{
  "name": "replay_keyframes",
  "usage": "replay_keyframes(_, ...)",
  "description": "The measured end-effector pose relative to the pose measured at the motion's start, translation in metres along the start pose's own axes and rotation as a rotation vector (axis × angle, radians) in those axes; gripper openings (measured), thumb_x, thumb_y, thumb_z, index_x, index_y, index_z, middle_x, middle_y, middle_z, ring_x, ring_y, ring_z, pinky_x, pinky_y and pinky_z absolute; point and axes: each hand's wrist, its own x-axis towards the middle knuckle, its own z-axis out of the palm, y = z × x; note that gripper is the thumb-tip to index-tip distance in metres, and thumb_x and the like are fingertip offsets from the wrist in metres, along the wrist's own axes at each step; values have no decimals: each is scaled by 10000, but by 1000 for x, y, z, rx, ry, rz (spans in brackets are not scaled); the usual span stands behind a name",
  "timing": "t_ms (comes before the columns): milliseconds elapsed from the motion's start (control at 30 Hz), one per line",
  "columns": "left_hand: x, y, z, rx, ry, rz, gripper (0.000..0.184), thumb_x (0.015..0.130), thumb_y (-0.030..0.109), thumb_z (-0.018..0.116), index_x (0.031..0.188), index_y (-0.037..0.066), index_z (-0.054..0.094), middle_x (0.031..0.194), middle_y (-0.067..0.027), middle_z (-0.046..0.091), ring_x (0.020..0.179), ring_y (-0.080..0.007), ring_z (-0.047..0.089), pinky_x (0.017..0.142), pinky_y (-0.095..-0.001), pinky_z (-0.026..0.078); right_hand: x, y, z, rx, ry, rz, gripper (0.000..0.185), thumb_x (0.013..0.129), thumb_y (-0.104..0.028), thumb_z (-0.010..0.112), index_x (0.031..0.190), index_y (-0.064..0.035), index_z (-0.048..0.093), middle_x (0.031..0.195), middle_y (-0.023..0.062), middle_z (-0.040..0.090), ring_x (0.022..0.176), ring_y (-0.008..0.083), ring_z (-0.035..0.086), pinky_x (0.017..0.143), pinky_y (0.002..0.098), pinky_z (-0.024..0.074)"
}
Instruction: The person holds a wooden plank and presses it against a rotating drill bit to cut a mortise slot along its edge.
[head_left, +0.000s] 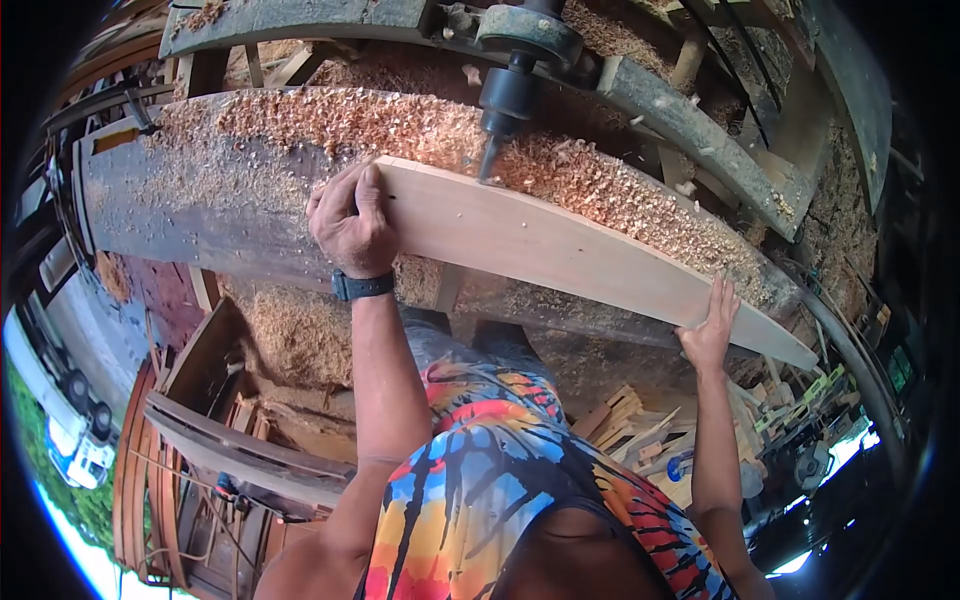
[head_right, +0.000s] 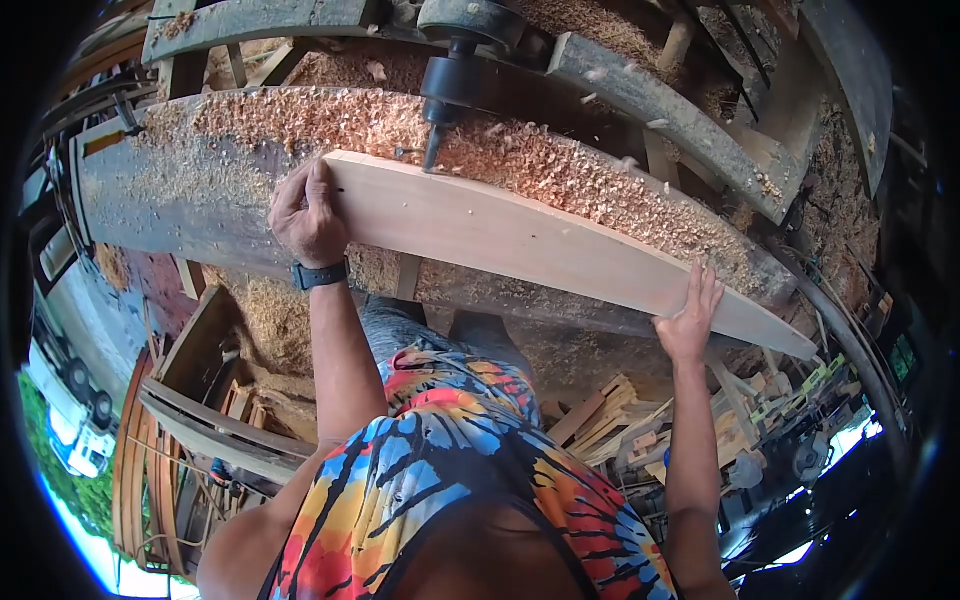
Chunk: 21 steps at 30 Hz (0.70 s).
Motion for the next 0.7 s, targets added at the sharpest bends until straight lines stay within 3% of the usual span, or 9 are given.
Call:
replay_keyframes(167,8,6,2,-21,-43,-17,177,980,157,731,1039,14,817,1017,-139,800,953,-229,724,877,-364,535,6,0,1,2,14,20,1186,571,-42,880,1627,-106,345,1624,277,357,1531,476,297,1301,573,172)
replay_keyframes(467,14,5,10,-11,-16,-6,182,983,162,731,1017,5,817,960,-126,797,903,-214,730,828,-347,547,7,7,13,11,67,11,1193,578,-87,895,1634,-119,340,1625,271,359,1546,458,280,1305,574,139)
replay_keyframes(600,17,-3,15,-78,-9,83,205,994,121,717,1140,-6,785,1022,-129,789,899,-186,730,819,-319,567,5,-1,2,13,21,60,1243,564,-120,924,1648,-131,316,1643,268,336,1557,443,271,1306,568,136)
replay_keyframes(700,20,-10,15,-147,-65,138,237,991,79,710,1208,0,763,1107,-136,782,1005,-200,740,893,-328,575,10,2,-14,60,-75,65,1084,666,-196,905,1618,-119,393,1636,267,358,1563,430,265,1302,556,154)
